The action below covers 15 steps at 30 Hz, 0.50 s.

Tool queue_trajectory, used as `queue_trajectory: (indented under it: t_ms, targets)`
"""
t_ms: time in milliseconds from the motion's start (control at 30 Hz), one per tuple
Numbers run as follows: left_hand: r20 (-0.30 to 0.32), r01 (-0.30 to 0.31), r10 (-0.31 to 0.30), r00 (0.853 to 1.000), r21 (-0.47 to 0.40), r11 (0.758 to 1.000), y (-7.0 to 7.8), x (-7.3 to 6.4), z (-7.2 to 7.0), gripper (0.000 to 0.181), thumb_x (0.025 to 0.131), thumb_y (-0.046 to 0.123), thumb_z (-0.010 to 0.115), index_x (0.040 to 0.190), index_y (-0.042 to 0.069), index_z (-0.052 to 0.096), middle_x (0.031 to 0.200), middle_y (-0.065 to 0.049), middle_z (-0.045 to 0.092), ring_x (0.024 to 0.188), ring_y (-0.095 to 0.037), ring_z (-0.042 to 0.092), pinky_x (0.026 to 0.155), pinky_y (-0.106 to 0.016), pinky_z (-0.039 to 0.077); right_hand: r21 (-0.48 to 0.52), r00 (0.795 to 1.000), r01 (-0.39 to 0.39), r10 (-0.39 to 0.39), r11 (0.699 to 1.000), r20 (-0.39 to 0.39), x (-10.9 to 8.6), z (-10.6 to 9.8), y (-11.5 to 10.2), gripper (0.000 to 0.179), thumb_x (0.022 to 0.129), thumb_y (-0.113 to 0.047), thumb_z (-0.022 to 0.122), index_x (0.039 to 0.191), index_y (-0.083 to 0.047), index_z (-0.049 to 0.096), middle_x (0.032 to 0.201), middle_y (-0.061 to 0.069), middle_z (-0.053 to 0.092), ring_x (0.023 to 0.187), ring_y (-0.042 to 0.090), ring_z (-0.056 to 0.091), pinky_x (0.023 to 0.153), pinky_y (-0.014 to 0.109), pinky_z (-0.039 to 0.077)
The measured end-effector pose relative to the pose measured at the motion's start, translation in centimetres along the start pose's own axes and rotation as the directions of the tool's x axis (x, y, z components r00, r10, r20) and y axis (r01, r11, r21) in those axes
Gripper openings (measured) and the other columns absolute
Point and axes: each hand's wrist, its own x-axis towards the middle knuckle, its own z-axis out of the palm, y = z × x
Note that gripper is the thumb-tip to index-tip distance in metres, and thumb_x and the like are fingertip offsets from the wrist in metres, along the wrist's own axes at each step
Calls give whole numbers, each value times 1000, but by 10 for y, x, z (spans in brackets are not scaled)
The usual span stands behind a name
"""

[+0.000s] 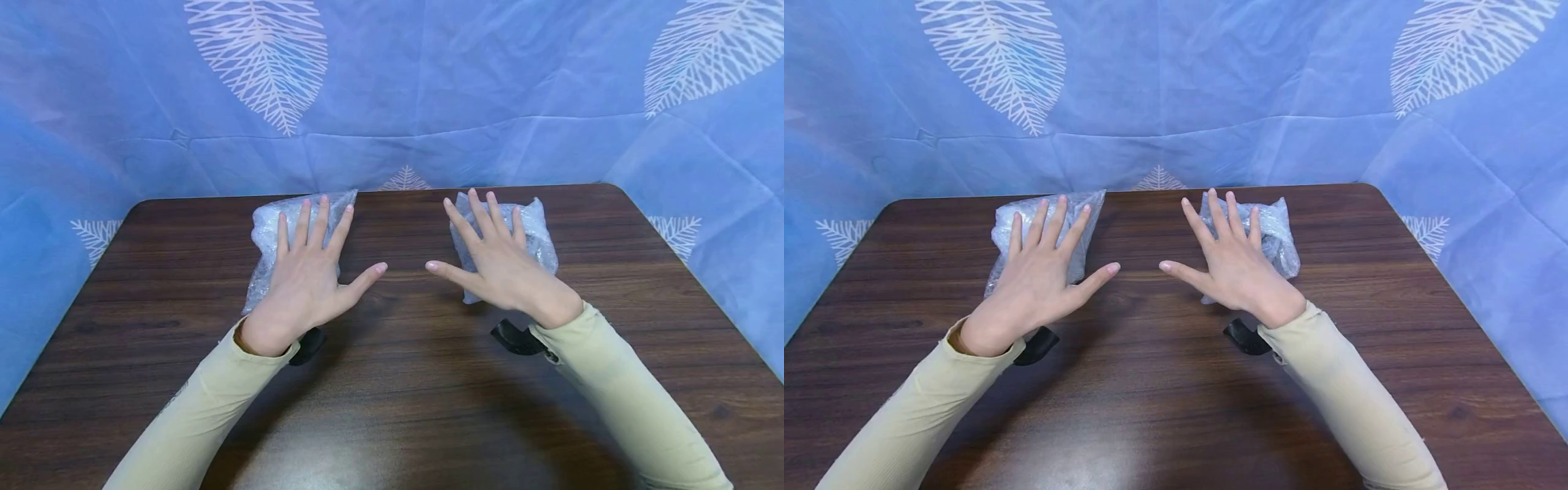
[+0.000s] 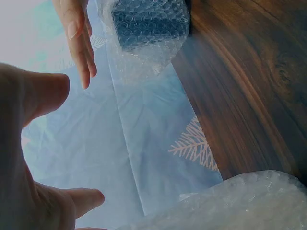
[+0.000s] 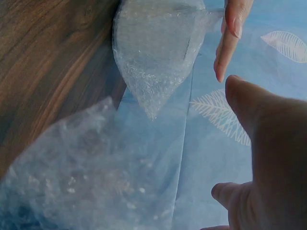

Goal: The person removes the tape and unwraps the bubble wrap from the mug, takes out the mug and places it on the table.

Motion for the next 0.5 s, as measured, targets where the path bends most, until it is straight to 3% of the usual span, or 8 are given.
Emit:
queue_trajectory:
  t_ms: [500]
  targets:
    - [-28,-19,20,999,26,999,9,1,0,91,87,74,37,155,19,12,160,-15,7,148,-34,1,116,-54,-4,13,1000,8,-8,1000,-12,-4,-7,6,85,92,-65,43,155,-28,-1,161,11,-11,145,31,-21,111,61,-12]
